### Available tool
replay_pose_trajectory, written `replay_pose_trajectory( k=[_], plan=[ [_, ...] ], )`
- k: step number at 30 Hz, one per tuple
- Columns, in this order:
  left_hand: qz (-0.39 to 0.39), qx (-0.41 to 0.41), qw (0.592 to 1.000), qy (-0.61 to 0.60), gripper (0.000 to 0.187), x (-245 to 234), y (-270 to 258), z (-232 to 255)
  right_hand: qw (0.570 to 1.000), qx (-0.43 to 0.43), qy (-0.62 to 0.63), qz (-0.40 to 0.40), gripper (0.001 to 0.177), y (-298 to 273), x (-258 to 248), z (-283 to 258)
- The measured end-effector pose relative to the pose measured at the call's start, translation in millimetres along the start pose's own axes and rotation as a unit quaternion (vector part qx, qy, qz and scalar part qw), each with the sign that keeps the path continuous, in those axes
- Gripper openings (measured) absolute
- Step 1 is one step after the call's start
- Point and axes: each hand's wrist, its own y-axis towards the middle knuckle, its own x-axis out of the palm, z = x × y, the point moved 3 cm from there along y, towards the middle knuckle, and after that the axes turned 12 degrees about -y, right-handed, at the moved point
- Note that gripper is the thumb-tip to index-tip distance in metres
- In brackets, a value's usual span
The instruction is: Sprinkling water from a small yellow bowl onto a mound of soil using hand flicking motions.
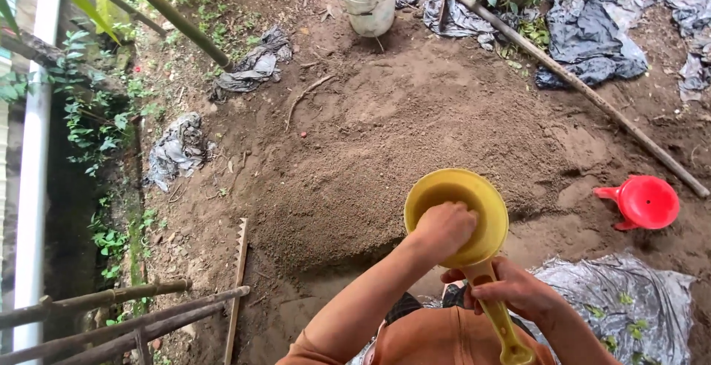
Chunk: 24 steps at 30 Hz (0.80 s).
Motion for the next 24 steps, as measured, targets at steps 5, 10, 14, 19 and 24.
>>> replay_pose_trajectory(
  k=[5, 10, 14, 19, 24],
  plan=[
    [0.065, 0.084, 0.994, 0.007, 0.031, -15.1, -18.7, 9.2, 1.000, -0.029, -0.009, -0.005, 0.066, 2.2, -2.7, 1.1],
    [0.139, 0.133, 0.981, -0.021, 0.039, -46.8, -48.5, 27.2, 0.999, -0.049, 0.009, -0.005, 0.058, 0.4, -2.6, -0.1],
    [0.186, 0.009, 0.953, -0.240, 0.043, -126.4, -129.0, 22.8, 0.999, -0.035, -0.005, 0.002, 0.063, -4.5, 0.1, -7.0],
    [0.336, -0.084, 0.921, -0.178, 0.031, -142.5, -138.8, -132.4, 0.999, -0.036, 0.007, -0.002, 0.069, -4.4, -1.5, -5.1],
    [0.468, -0.088, 0.857, -0.196, 0.043, -174.5, -188.2, -135.8, 0.996, -0.087, 0.011, -0.027, 0.063, -7.6, 1.4, -7.7]
  ],
)
